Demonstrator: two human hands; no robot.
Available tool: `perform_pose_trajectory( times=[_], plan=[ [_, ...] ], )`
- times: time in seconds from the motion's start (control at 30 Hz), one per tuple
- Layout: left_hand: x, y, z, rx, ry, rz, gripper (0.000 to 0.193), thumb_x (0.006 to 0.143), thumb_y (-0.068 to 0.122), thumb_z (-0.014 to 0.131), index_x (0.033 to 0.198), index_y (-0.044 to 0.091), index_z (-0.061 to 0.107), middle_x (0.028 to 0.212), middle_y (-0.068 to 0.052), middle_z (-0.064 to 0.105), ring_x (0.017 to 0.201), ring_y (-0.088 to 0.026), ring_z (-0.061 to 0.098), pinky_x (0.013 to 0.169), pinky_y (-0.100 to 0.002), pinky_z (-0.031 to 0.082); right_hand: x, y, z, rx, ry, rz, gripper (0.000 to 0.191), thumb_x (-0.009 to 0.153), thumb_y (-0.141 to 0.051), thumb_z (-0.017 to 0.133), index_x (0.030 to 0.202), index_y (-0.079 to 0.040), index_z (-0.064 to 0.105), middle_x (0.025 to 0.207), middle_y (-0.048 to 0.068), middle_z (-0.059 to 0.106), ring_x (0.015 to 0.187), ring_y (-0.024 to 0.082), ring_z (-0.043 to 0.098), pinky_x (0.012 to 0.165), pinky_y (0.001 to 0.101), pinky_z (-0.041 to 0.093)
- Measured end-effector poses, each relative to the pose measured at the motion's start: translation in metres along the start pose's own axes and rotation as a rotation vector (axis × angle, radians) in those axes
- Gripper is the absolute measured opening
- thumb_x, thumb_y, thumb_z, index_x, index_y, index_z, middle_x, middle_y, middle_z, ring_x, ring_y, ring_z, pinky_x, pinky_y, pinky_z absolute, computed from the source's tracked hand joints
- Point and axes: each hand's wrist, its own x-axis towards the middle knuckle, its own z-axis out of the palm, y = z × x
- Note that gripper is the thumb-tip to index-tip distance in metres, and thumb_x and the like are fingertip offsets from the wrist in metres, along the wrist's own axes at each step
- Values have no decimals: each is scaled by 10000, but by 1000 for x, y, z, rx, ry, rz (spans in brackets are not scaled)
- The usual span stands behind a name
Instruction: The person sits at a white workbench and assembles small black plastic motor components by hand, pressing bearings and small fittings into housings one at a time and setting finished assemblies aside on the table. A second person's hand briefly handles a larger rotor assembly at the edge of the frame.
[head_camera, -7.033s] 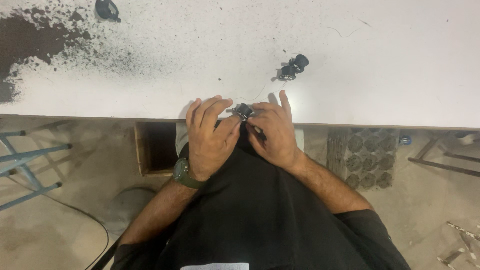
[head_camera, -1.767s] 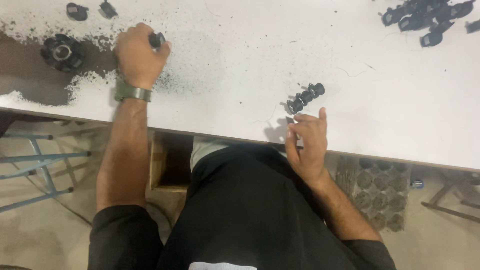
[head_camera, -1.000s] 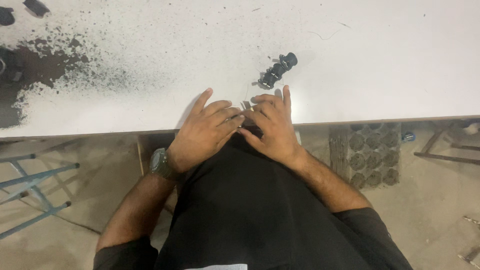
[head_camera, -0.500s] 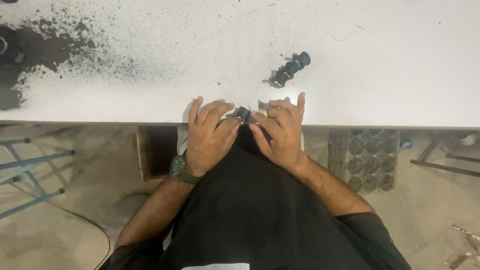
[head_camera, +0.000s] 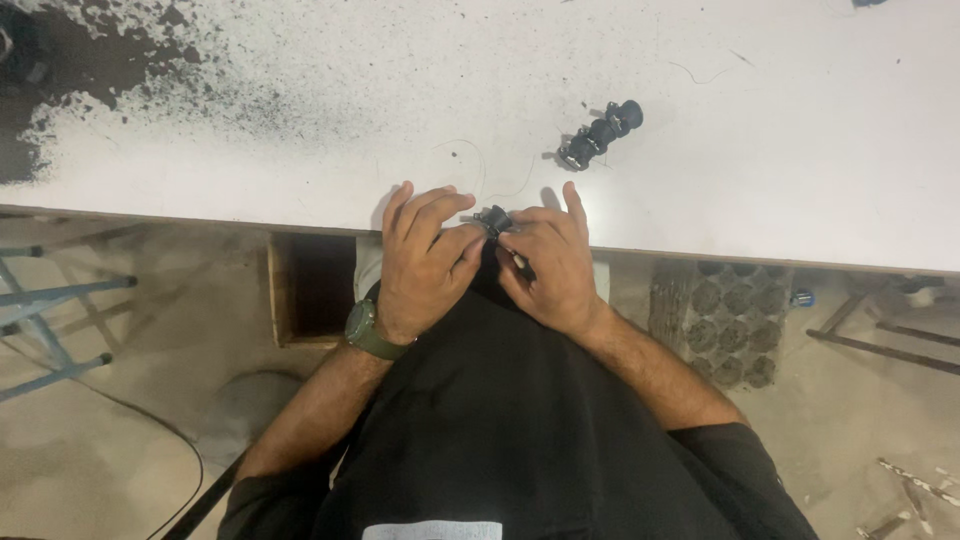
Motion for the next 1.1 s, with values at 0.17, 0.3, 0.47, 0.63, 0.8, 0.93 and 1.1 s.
perform_pose_trajectory(
  times=[0.17, 0.3, 0.47, 0.63, 0.8, 0.93, 1.1],
  plan=[
    [-1, -5, -2, 75, -8, 96, 152, 889, 89, 804, 1005, 118, 711, 1339, -42, 617, 1343, -260, 543, 1219, -571, 322, 2, -1, 3, 14, 5, -1, 338, 811, 39, 807, 1074, -62, 620, 978, 74, 666, 1153, 281, 639, 1263, 641, 242],
    [-1, -5, -5, 162, -30, 182, 142, 879, 107, 819, 994, 114, 735, 1348, -46, 627, 1343, -257, 533, 1201, -569, 320, 2, -1, 3, 33, 5, 3, 351, 798, 44, 811, 1074, -61, 622, 958, 69, 660, 1148, 282, 645, 1262, 639, 236],
    [-1, -3, -3, 158, 10, 196, 138, 925, 131, 826, 1046, 116, 763, 1362, -40, 631, 1355, -242, 522, 1213, -553, 318, 3, 0, 4, 40, -14, 7, 348, 783, 38, 822, 1050, -62, 624, 897, 48, 631, 1140, 282, 647, 1256, 643, 231],
    [0, -6, 0, 115, 19, 127, 106, 938, 147, 829, 1008, 117, 755, 1347, -45, 644, 1341, -249, 521, 1218, -545, 305, 2, 0, 4, 52, -4, 10, 333, 787, 43, 816, 1042, -63, 629, 929, 66, 645, 1135, 277, 652, 1266, 640, 230],
    [-1, -5, 3, 30, -25, -38, 82, 907, 141, 814, 968, 134, 759, 1196, 2, 648, 1270, -224, 548, 1239, -550, 255, 0, 1, 8, 30, 26, 0, 315, 799, 54, 805, 1032, -65, 631, 965, 63, 661, 1149, 274, 658, 1259, 649, 223],
    [-2, -6, 4, -19, -10, -109, 92, 899, 127, 794, 981, 121, 752, 1174, 8, 680, 1253, -214, 570, 1247, -542, 227, -7, 1, 9, 3, 42, -105, 295, 846, 69, 791, 1035, -64, 609, 956, 62, 659, 1190, 287, 675, 1253, 651, 204],
    [-3, -8, 2, -54, -30, -88, 87, 886, 122, 785, 963, 123, 743, 1144, -5, 701, 1268, -226, 580, 1242, -551, 198, -7, -1, 13, -6, 38, -126, 280, 882, 89, 771, 1028, -66, 589, 923, 53, 672, 1202, 269, 696, 1265, 611, 234]
  ],
)
